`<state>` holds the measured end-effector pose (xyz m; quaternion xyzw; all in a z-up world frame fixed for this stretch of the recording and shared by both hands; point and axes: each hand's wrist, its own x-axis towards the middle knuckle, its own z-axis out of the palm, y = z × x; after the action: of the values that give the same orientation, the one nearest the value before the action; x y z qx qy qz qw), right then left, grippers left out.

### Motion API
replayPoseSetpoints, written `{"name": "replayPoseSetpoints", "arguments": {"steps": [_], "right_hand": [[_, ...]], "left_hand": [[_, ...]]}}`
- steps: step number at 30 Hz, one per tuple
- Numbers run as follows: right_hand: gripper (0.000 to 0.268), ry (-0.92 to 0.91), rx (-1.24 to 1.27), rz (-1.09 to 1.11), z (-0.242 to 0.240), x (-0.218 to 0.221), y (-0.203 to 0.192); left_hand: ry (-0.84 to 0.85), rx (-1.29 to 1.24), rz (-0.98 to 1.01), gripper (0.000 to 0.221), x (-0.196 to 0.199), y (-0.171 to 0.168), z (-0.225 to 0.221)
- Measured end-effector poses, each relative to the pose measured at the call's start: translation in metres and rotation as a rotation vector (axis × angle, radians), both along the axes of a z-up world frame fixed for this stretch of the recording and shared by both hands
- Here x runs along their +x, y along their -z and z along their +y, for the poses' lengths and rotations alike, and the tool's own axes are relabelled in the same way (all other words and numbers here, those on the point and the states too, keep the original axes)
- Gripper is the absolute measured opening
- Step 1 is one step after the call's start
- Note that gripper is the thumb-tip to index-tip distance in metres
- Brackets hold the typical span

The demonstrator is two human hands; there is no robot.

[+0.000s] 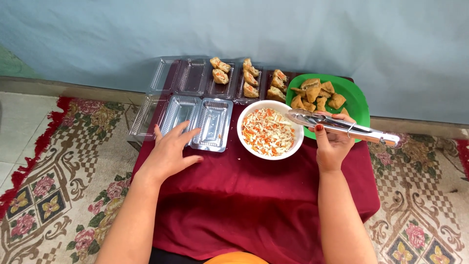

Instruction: Stuffing small pastries with a vegetable salad mixture using tongs and placing them into plastic containers.

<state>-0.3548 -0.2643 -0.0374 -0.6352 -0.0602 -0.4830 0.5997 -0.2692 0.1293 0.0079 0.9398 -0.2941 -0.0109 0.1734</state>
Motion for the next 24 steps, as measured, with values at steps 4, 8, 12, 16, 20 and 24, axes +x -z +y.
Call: {"name": "replayPoseSetpoints", "arguments": {"steps": [4,8,12,16,20,24], "right_hand": [[0.043,0.005,0.000,-0.020,-0.004,0.002,0.005],[0.041,-0.007,0.020,-0.020,0.000,-0.004,-0.003],[0.043,-0.024,0.039,0.013,0.014,-0.024,-0.028],[0.041,-0.086,0.035,0.156,0.006,-0.026,-0.005],[0.040,-0.132,0.147,0.168,-0.004,-0.028,0.003],[0.042,-0.114,0.159,0.161,-0.015,-0.028,-0.014]], "left_hand": [[-0.018,-0.088,-0.086,0.083,0.012,0.022,-0.010],[-0.033,-0.117,-0.357,0.061,0.038,0.074,-0.017],[-0.066,-0.090,-0.378,0.062,0.042,0.091,-0.021],[-0.051,-0.155,-0.390,0.059,0.030,0.076,-0.028],[-0.050,-0.163,-0.481,0.058,0.032,0.084,-0.031],[-0.049,-0.161,-0.575,0.058,0.034,0.086,-0.033]]}}
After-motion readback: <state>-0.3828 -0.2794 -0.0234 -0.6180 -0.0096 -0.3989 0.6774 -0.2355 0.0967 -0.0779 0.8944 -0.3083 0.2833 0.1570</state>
